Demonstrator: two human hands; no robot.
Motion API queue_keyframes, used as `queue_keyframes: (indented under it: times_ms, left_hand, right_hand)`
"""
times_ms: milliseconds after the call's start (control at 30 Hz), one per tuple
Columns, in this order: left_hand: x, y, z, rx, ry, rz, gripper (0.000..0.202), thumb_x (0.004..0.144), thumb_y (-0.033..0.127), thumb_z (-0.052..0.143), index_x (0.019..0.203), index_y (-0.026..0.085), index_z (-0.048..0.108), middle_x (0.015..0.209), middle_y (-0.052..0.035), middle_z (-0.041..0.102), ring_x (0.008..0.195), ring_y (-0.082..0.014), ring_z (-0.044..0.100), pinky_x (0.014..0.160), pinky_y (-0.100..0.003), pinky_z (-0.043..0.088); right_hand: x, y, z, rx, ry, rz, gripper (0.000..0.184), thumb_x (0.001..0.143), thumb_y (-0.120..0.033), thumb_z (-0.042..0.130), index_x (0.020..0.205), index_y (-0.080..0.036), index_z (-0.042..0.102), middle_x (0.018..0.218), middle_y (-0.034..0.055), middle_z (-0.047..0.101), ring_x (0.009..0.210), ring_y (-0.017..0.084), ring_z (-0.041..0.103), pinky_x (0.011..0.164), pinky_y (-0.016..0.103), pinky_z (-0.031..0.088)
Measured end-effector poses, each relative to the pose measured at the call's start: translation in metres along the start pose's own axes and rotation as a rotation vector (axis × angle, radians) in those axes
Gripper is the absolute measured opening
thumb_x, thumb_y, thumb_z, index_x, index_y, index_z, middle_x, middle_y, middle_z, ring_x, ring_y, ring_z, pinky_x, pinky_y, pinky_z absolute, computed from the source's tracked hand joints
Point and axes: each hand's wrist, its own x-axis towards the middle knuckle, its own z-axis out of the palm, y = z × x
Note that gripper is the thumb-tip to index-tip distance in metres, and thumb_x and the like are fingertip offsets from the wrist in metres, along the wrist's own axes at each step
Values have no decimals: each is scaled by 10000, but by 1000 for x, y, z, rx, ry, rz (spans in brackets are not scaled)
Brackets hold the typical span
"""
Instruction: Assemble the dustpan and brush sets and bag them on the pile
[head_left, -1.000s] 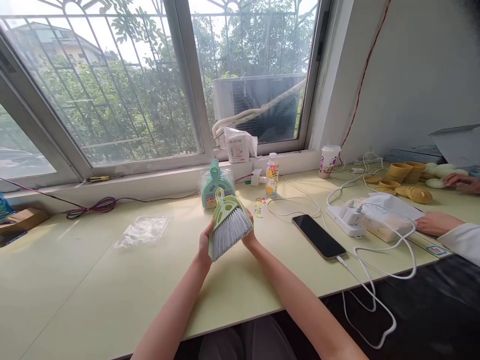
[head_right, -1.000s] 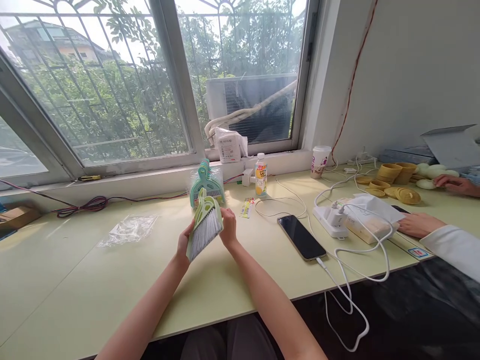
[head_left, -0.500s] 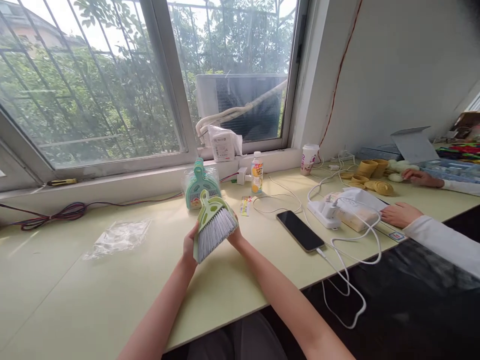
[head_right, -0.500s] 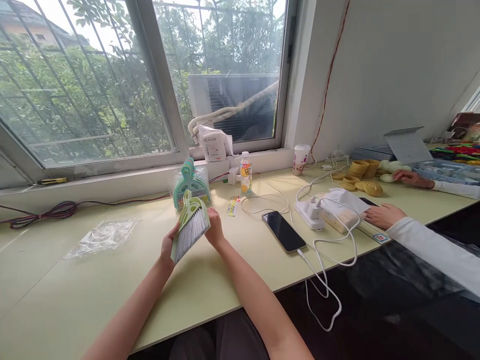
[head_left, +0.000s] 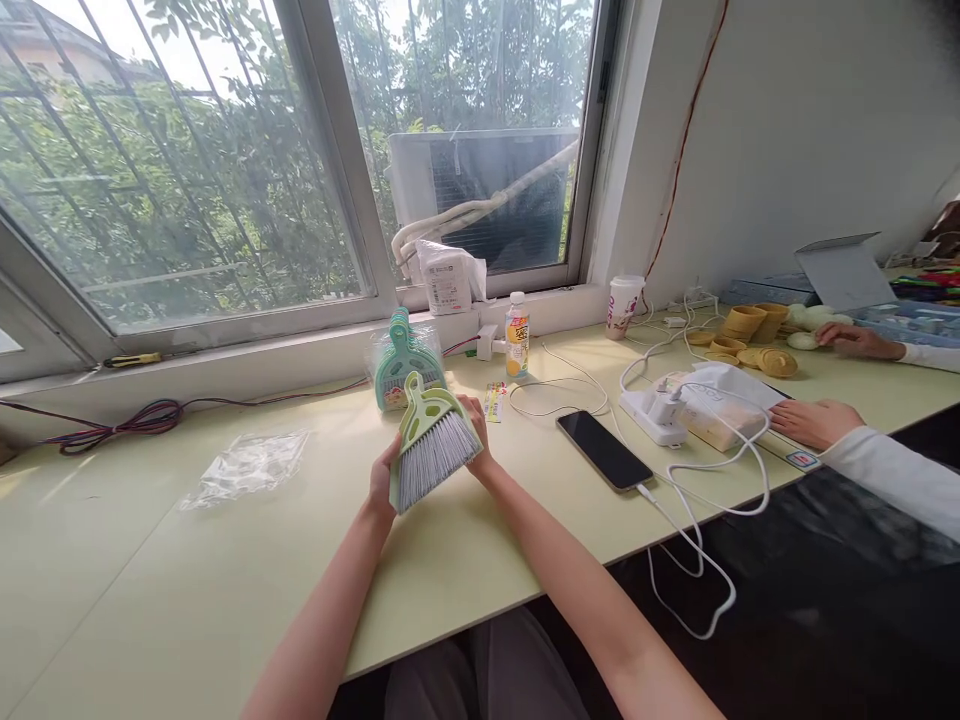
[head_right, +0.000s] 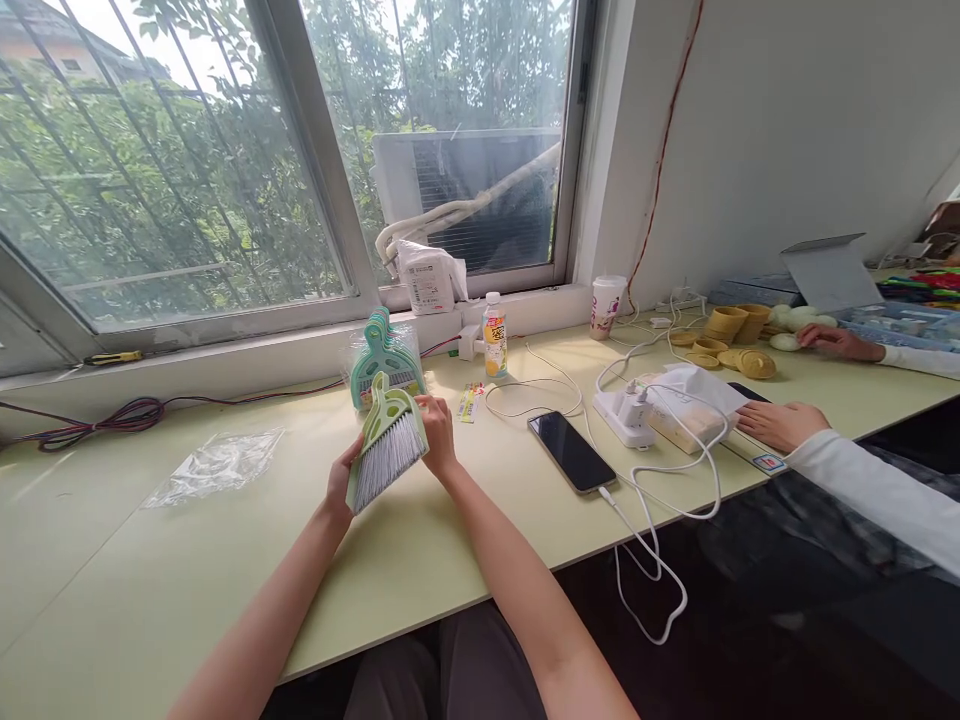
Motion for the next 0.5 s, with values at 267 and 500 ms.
queue_keyframes:
  times_ms: [267, 500]
  left_hand:
    - [7, 2, -11, 64, 33, -32, 505, 843, 336, 558, 1294, 110, 531, 946, -131, 706, 825, -268, 690, 755, -351, 563]
    - [4, 2, -9, 95, 37, -85, 501, 825, 344, 580, 1266, 109, 557, 914, -135, 706, 812, -280, 690, 738, -368, 563]
  right_hand:
    - [0, 8, 9, 70, -47, 47, 240, 820, -100, 463, 874, -163, 689, 984, 83, 598, 960, 211, 466, 834, 315, 406]
    - [1, 20, 15, 133, -118, 160, 224, 771, -76, 490, 832, -164, 687, 923, 74, 617, 939, 211, 510, 801, 308, 431]
